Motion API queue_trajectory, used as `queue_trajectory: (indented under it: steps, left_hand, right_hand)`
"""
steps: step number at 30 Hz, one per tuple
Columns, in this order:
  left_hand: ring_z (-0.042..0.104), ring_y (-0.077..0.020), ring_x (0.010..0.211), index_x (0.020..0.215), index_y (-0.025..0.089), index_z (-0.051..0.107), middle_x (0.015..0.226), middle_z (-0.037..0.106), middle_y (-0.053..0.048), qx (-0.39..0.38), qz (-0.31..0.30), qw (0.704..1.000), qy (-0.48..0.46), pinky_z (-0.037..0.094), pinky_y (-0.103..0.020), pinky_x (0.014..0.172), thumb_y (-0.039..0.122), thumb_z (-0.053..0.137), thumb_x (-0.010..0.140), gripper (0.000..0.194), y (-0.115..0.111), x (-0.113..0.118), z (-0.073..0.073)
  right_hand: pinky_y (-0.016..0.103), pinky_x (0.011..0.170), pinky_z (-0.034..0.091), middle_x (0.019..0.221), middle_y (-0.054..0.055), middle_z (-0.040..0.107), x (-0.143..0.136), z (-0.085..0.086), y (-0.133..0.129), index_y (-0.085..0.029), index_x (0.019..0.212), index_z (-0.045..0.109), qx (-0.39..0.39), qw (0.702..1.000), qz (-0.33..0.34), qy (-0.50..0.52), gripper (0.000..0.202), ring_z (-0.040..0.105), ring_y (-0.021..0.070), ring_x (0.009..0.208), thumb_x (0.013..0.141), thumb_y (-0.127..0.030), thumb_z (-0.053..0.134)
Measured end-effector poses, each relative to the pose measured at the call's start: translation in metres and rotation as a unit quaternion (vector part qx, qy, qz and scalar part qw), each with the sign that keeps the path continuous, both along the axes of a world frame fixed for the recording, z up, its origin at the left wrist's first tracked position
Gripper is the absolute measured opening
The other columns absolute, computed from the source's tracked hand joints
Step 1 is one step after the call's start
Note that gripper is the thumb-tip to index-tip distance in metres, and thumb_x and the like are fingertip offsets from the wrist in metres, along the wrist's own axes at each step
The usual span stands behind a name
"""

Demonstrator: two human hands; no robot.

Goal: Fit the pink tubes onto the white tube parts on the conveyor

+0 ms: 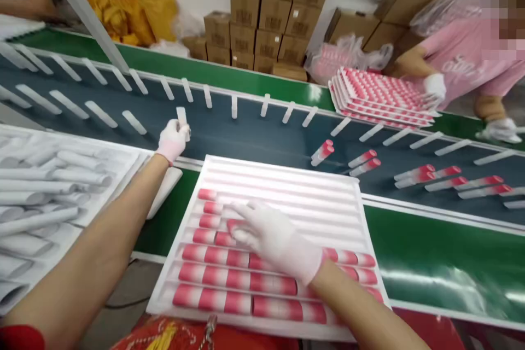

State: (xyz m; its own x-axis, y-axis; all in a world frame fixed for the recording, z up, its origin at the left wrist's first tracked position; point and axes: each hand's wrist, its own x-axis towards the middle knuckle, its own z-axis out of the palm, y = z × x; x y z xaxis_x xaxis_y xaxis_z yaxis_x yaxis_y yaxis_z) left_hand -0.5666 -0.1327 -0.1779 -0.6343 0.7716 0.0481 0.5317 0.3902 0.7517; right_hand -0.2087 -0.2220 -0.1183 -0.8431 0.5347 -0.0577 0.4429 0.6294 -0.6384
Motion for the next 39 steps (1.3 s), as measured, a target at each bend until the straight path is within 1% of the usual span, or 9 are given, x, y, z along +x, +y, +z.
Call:
queue_trajectory:
  steps: [3, 7, 12, 17, 21, 27, 31, 37, 39]
  left_hand:
    - [0.066, -0.0204, 0.1, 0.119, 0.017, 0.053, 0.108, 0.068, -0.008, 0.078, -0.067, 0.994, -0.039, 0.05, -0.032, 0.092, 0.03, 0.045, 0.097, 0.026, -0.043, 0.036, 0.018]
    - [0.064, -0.0194, 0.103, 0.115, 0.02, 0.053, 0.11, 0.064, -0.005, 0.167, -0.179, 0.963, -0.115, 0.049, -0.032, 0.096, 0.035, 0.05, 0.097, 0.025, -0.112, 0.086, 0.042]
    - [0.063, -0.0212, 0.104, 0.117, 0.022, 0.055, 0.108, 0.064, -0.005, 0.124, -0.215, 0.959, -0.137, 0.048, -0.035, 0.098, 0.036, 0.052, 0.095, 0.026, -0.156, 0.122, 0.039]
    - [0.06, -0.0164, 0.076, 0.117, 0.021, 0.052, 0.089, 0.06, -0.001, 0.019, -0.238, 0.937, -0.254, 0.051, -0.032, 0.079, 0.041, 0.052, 0.093, 0.031, -0.168, 0.142, 0.051]
    - [0.046, -0.0105, 0.06, 0.112, 0.019, 0.052, 0.08, 0.05, 0.002, -0.069, -0.311, 0.862, -0.395, 0.043, -0.025, 0.058, 0.05, 0.05, 0.095, 0.036, -0.174, 0.159, 0.079]
    - [0.02, -0.0059, 0.049, 0.101, 0.018, 0.052, 0.066, 0.033, 0.006, -0.071, -0.356, 0.794, -0.487, 0.013, -0.022, 0.042, 0.061, 0.051, 0.094, 0.044, -0.171, 0.159, 0.086]
    - [0.021, -0.0066, 0.05, 0.1, 0.019, 0.052, 0.066, 0.03, 0.007, -0.129, -0.353, 0.82, -0.431, 0.015, -0.021, 0.042, 0.058, 0.059, 0.09, 0.041, -0.167, 0.161, 0.092]
    - [0.014, -0.0087, 0.053, 0.111, 0.02, 0.056, 0.064, 0.023, 0.008, -0.136, -0.413, 0.8, -0.413, 0.018, -0.021, 0.045, 0.053, 0.052, 0.095, 0.037, -0.162, 0.151, 0.104]
    - [0.023, -0.0093, 0.052, 0.106, 0.02, 0.06, 0.063, 0.031, 0.006, -0.124, -0.406, 0.826, -0.37, 0.025, -0.022, 0.046, 0.049, 0.054, 0.094, 0.033, -0.162, 0.151, 0.1]
  right_hand:
    - [0.039, 0.08, 0.053, 0.111, 0.012, 0.067, -0.015, -0.003, -0.026, -0.02, 0.149, 0.046, -0.019, 0.999, 0.037, -0.019, 0.057, 0.063, 0.0252, 0.091, 0.096, -0.033, 0.062]
    - [0.036, 0.08, 0.049, 0.104, 0.009, 0.069, -0.022, -0.013, -0.028, -0.02, 0.123, 0.062, -0.002, 1.0, 0.012, 0.012, 0.028, 0.063, 0.0232, 0.091, 0.097, -0.028, 0.061]
    - [0.033, 0.074, 0.047, 0.088, 0.005, 0.071, -0.027, -0.014, -0.027, -0.021, 0.095, 0.067, -0.025, 0.996, -0.078, 0.029, 0.008, 0.062, 0.0187, 0.077, 0.094, -0.021, 0.059]
    - [0.04, 0.083, 0.055, 0.108, 0.008, 0.07, -0.02, 0.01, -0.008, -0.021, 0.138, 0.057, -0.221, 0.914, -0.255, 0.222, 0.047, 0.066, 0.0211, 0.09, 0.092, -0.03, 0.062]
    - [0.042, 0.088, 0.058, 0.116, 0.006, 0.066, -0.019, 0.027, 0.001, -0.027, 0.15, 0.045, -0.336, 0.827, -0.247, 0.377, 0.066, 0.066, 0.0223, 0.101, 0.089, -0.035, 0.069]
    - [0.03, 0.074, 0.053, 0.095, 0.004, 0.068, -0.023, 0.028, 0.004, -0.021, 0.115, 0.062, -0.265, 0.836, -0.273, 0.396, 0.036, 0.062, 0.017, 0.085, 0.084, -0.035, 0.074]
    - [0.028, 0.061, 0.048, 0.092, 0.002, 0.066, -0.023, 0.026, 0.008, -0.022, 0.121, 0.059, -0.311, 0.808, -0.261, 0.427, 0.041, 0.054, 0.0126, 0.067, 0.085, -0.037, 0.072]
    - [0.03, 0.064, 0.052, 0.096, 0.004, 0.067, -0.02, 0.04, 0.009, -0.02, 0.121, 0.066, -0.314, 0.858, -0.183, 0.364, 0.04, 0.058, 0.0113, 0.065, 0.083, -0.031, 0.075]
    - [0.03, 0.062, 0.053, 0.089, 0.003, 0.068, -0.021, 0.042, 0.008, -0.018, 0.114, 0.068, -0.328, 0.867, -0.172, 0.334, 0.037, 0.059, 0.0119, 0.062, 0.08, -0.029, 0.077]
